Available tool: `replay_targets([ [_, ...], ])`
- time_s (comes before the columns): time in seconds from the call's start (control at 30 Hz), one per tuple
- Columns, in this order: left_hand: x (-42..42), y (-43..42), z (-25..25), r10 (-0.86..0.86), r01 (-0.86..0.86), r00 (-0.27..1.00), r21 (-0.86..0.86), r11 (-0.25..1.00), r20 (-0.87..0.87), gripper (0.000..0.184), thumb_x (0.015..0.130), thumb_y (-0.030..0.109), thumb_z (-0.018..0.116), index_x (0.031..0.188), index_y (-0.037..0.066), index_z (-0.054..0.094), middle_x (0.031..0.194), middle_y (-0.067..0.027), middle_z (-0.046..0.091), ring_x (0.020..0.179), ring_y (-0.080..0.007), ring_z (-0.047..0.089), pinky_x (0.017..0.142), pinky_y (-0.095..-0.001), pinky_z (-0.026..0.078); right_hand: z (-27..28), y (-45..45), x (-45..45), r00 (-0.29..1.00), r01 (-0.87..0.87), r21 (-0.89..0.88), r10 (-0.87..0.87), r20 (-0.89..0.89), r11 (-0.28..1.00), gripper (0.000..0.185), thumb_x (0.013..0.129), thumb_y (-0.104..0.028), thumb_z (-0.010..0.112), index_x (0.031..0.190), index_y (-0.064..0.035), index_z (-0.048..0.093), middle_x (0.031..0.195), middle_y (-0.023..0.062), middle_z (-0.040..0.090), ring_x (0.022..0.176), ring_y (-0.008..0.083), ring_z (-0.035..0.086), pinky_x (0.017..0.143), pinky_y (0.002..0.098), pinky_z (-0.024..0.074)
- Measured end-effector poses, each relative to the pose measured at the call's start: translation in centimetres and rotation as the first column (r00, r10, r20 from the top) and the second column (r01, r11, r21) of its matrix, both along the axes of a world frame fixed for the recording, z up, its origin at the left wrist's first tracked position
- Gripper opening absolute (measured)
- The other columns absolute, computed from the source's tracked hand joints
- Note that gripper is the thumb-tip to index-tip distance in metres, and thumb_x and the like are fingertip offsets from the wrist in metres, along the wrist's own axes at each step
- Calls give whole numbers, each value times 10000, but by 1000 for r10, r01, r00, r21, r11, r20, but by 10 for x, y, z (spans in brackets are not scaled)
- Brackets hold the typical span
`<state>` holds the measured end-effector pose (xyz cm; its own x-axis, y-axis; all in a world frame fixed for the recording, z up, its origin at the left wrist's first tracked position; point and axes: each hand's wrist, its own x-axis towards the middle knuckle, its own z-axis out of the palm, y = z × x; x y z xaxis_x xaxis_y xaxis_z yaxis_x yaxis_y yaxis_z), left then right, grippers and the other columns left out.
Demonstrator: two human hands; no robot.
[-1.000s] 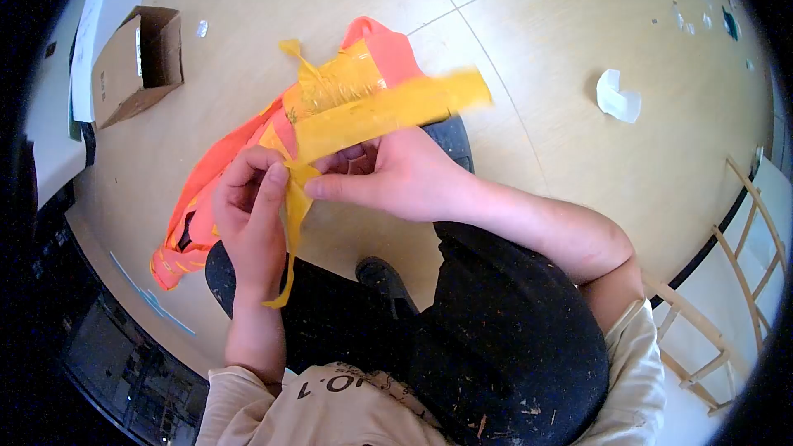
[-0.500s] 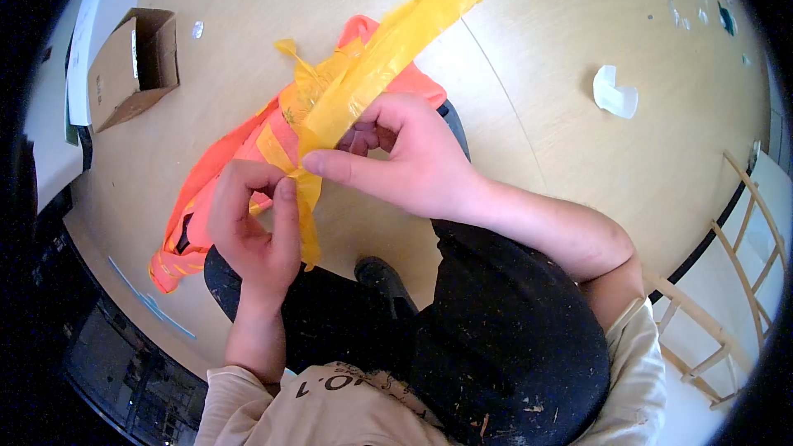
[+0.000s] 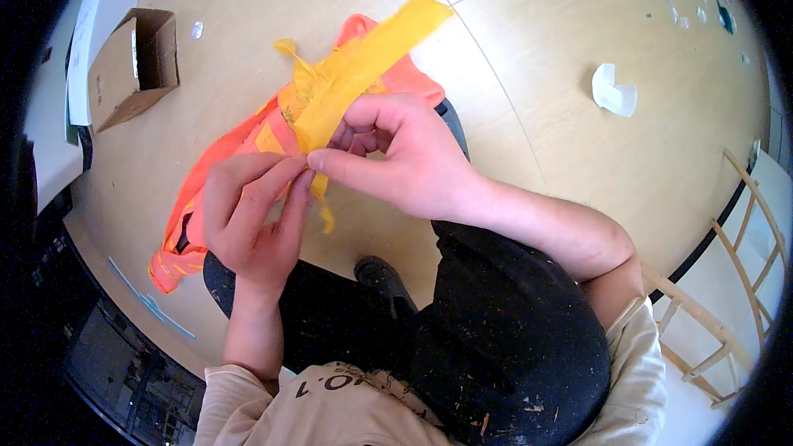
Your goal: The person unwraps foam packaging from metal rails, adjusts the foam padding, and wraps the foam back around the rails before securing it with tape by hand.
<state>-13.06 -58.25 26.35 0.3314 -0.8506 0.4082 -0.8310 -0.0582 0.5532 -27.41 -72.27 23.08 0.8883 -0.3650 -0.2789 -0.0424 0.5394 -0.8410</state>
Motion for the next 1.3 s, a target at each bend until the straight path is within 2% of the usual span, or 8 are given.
replay_targets([
  [0.1, -2, 2, 2, -3, 2, 1000, 34, 999, 30, 206, 710, 22, 857, 893, 70, 776, 850, -41, 692, 752, -214, 651, 686, -319, 514, 1, 0, -2, 1000, -5, -13, 5, -31, 1000, 180, 978, -99, 698, 1116, 16, 699, 902, -2, 701, 825, 42, 654, 727, 211, 528],
  [0.3, 0, 8, 6, 121, -32, 900, 214, 976, -418, 139, 749, 6, 839, 859, 46, 762, 819, -52, 691, 739, -186, 646, 689, -297, 499, 7, -7, -7, 976, -186, -38, 180, -126, 982, 196, 980, -120, 683, 1120, 16, 700, 910, 9, 713, 822, 47, 651, 725, 230, 524],
  [0.47, -4, 19, 10, 209, 96, 432, 275, 957, -878, 86, 860, -18, 767, 876, 6, 686, 869, -25, 649, 821, -112, 588, 791, -247, 450, 9, -6, -10, 974, -218, 115, 224, -38, 969, 201, 960, -109, 684, 1124, 5, 701, 929, 21, 726, 828, 59, 655, 738, 235, 520],
  [0.63, -16, 37, 0, 206, -6, 164, 208, 978, -965, 79, 934, 13, 711, 933, 19, 633, 948, -19, 586, 880, -106, 558, 816, -252, 435, 3, 0, -16, 985, -162, -50, 158, -66, 986, 141, 921, -48, 661, 1049, 9, 673, 800, 20, 647, 687, 77, 587, 619, 245, 465],
  [0.87, -29, 39, -3, 114, -143, -349, 173, 974, -930, 130, 980, 151, 686, 1026, 40, 636, 1100, -54, 584, 1075, -154, 547, 996, -300, 387, -13, 2, -16, 975, -221, 303, 199, 104, 927, 114, 939, -86, 653, 957, 21, 687, 764, 20, 672, 667, 65, 596, 628, 235, 481],
  [1.0, -12, 26, 6, 68, -228, -109, 91, 969, -992, 225, 909, 181, 765, 1045, 33, 664, 1104, -65, 620, 1075, -190, 580, 980, -322, 423, -4, 2, -16, 979, -205, 210, 197, 61, 956, 117, 935, -70, 663, 1009, 13, 699, 810, -6, 669, 698, 46, 582, 634, 225, 465],
  [1.07, -7, 27, 7, 103, -7, 712, 139, 990, -695, 311, 801, 160, 841, 1037, 24, 691, 1071, -85, 670, 1049, -230, 621, 945, -343, 463, -3, 3, -14, 980, -193, 211, 180, 81, 958, 128, 931, -65, 669, 1030, 10, 701, 831, -15, 668, 717, 39, 583, 642, 220, 462],
  [1.3, -10, 7, 16, 166, -76, 850, 196, 978, -501, 159, 759, -46, 813, 890, 4, 736, 858, -79, 731, 786, -202, 699, 750, -286, 533, -13, 1, -11, 970, -180, -30, 182, 161, 983, 163, 915, -83, 710, 1058, -13, 678, 849, -28, 649, 729, 39, 570, 654, 219, 453],
])
